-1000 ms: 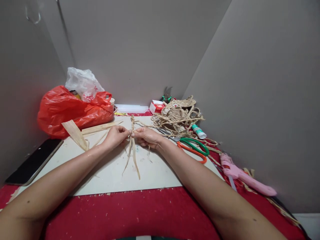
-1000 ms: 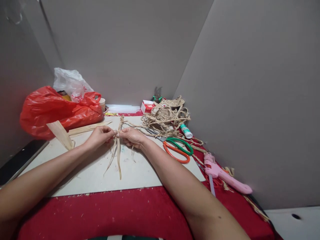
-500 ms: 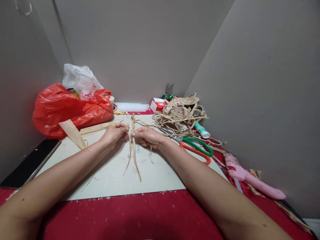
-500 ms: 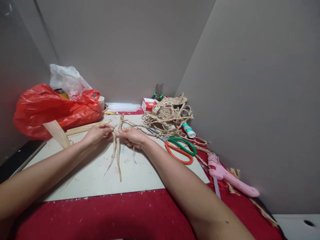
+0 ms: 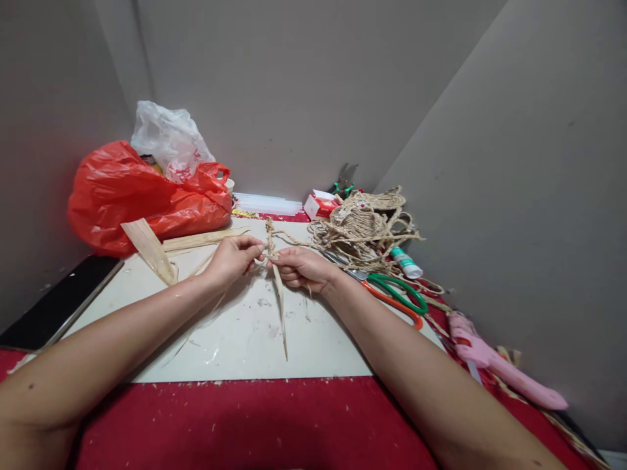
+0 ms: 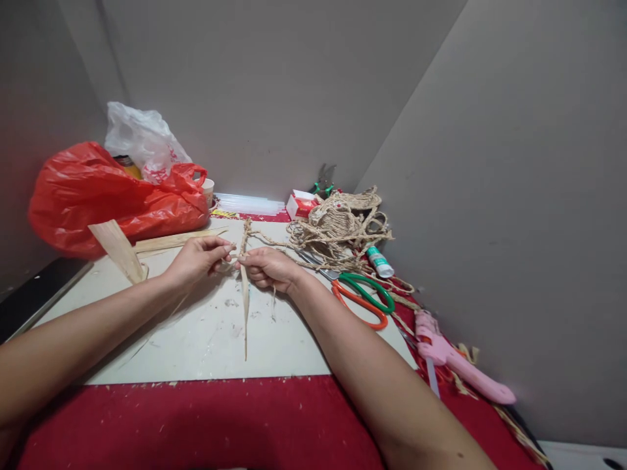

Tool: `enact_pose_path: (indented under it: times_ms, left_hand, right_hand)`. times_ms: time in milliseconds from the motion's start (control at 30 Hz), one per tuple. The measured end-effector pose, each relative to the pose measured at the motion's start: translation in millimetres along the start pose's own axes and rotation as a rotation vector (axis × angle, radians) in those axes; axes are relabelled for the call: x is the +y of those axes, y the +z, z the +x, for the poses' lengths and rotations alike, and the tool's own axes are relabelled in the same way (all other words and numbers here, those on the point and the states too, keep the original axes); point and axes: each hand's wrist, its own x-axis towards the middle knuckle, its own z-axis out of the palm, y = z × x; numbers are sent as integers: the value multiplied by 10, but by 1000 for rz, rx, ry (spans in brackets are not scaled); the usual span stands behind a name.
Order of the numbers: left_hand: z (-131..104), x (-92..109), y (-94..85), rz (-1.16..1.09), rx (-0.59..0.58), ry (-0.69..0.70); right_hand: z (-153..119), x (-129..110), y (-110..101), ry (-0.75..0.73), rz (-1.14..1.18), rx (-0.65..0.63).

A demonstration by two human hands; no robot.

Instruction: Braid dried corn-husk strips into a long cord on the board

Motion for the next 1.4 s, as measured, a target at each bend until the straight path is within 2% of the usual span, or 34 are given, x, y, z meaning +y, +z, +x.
enact_pose_path:
  times_ms: [200,500,767,1000,1133,1400]
  left_hand:
    - [36,-75,-23,121,61,159]
    - [37,-199,-13,57,-47,121]
    - [-21,-148,77,-8,5,106]
    - [-24,-175,98,-208,-18,-8]
    - [-25,-132,78,-335,-11,-148]
    - [18,-80,28,-363,-107,-317]
  right_hand:
    - [-2,0,2,-3,37,-15]
    - [-5,-6,-12,-17,85,-38]
    - [-7,-5,-23,-26,145,-59]
    - [-16,-9,-5,-32,151,-50]
    - [-18,-7,-6,-24,142,-75]
    - [-21,-15,4,-19,119,-65]
